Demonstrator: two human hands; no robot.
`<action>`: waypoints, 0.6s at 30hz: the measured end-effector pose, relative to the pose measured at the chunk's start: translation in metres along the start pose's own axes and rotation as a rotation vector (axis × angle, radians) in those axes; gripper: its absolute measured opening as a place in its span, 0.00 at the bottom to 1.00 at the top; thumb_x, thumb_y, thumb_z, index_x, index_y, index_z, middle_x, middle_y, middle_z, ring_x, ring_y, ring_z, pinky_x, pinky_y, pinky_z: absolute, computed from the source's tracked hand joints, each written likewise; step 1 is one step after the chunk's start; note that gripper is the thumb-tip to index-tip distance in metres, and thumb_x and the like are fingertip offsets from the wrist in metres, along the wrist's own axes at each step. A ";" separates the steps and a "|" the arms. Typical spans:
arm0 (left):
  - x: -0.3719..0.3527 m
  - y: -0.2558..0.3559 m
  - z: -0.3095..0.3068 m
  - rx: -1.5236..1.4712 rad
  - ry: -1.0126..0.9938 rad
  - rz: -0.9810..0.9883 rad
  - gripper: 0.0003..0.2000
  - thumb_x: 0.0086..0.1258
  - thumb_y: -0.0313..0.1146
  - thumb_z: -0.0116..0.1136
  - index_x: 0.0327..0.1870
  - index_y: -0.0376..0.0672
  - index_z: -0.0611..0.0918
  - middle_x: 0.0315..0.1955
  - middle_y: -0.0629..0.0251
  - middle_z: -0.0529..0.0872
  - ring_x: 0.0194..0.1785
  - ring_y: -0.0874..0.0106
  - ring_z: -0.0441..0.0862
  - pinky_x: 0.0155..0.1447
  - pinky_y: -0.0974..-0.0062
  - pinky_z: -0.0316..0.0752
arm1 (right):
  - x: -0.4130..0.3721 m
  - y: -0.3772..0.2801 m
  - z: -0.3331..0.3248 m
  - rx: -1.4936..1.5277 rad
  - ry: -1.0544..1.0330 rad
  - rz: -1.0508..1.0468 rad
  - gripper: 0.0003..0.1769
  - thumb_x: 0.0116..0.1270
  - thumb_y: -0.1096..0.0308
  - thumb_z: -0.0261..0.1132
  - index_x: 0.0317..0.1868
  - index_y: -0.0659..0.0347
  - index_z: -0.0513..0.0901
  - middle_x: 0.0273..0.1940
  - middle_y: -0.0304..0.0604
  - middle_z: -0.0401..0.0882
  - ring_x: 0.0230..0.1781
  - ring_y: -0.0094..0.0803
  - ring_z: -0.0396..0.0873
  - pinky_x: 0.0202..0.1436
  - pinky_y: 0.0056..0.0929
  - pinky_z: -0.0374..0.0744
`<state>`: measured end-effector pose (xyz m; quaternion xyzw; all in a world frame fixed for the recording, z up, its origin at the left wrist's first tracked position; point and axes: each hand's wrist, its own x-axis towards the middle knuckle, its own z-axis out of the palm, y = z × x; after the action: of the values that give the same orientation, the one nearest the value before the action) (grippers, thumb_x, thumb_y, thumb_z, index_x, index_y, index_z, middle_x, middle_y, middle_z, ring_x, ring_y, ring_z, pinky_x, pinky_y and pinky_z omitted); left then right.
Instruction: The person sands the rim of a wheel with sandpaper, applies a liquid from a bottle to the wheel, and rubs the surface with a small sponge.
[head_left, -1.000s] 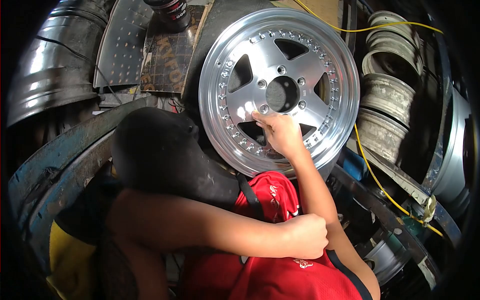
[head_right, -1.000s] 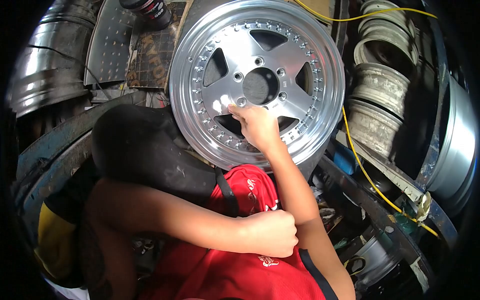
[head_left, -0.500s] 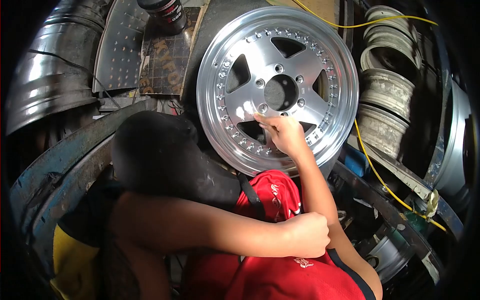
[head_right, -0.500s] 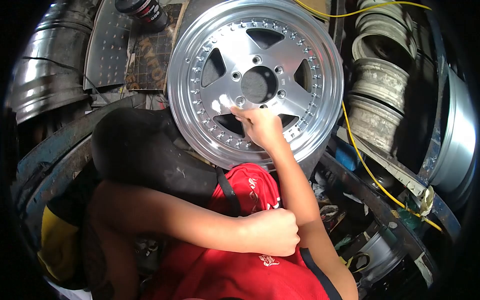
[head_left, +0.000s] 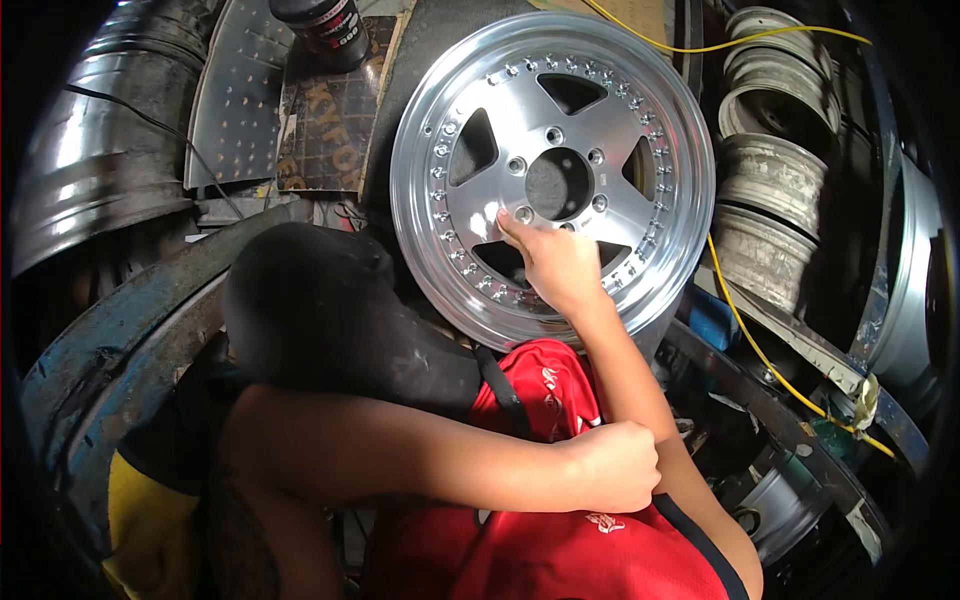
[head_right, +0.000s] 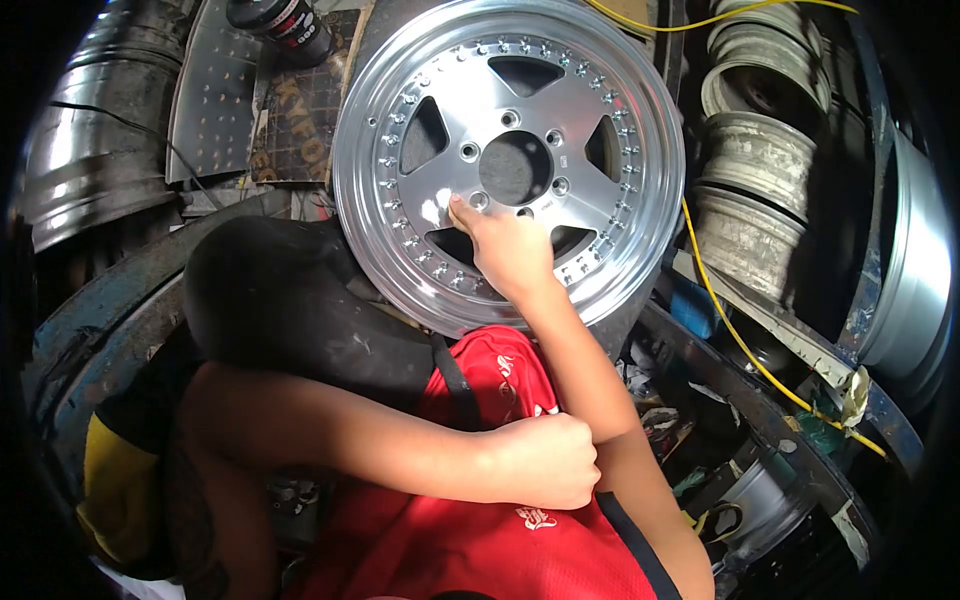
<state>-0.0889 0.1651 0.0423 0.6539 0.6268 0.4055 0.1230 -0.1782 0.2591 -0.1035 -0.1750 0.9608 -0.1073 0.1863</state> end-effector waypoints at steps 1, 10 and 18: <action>0.000 -0.001 -0.003 0.002 0.001 0.002 0.05 0.59 0.33 0.67 0.23 0.49 0.90 0.21 0.73 0.89 0.30 0.70 0.88 0.28 0.70 0.74 | 0.000 0.003 0.000 -0.031 -0.070 -0.012 0.22 0.72 0.66 0.64 0.65 0.41 0.85 0.32 0.47 0.87 0.34 0.48 0.87 0.36 0.46 0.82; 0.000 -0.007 -0.010 0.033 0.010 -0.012 0.05 0.59 0.33 0.67 0.24 0.49 0.90 0.21 0.73 0.89 0.30 0.71 0.88 0.27 0.69 0.72 | 0.002 -0.012 -0.009 -0.229 -0.255 -0.009 0.33 0.64 0.74 0.61 0.71 0.43 0.81 0.36 0.48 0.89 0.28 0.46 0.87 0.32 0.45 0.83; 0.000 -0.003 -0.011 0.032 -0.017 -0.006 0.04 0.59 0.33 0.68 0.25 0.49 0.90 0.23 0.73 0.89 0.31 0.70 0.88 0.27 0.70 0.73 | 0.001 -0.015 0.006 -0.296 -0.124 -0.096 0.34 0.63 0.70 0.62 0.73 0.53 0.78 0.27 0.45 0.88 0.25 0.42 0.88 0.28 0.42 0.81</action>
<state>-0.0983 0.1617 0.0473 0.6575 0.6340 0.3894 0.1190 -0.1724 0.2436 -0.1051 -0.2523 0.9433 0.0375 0.2123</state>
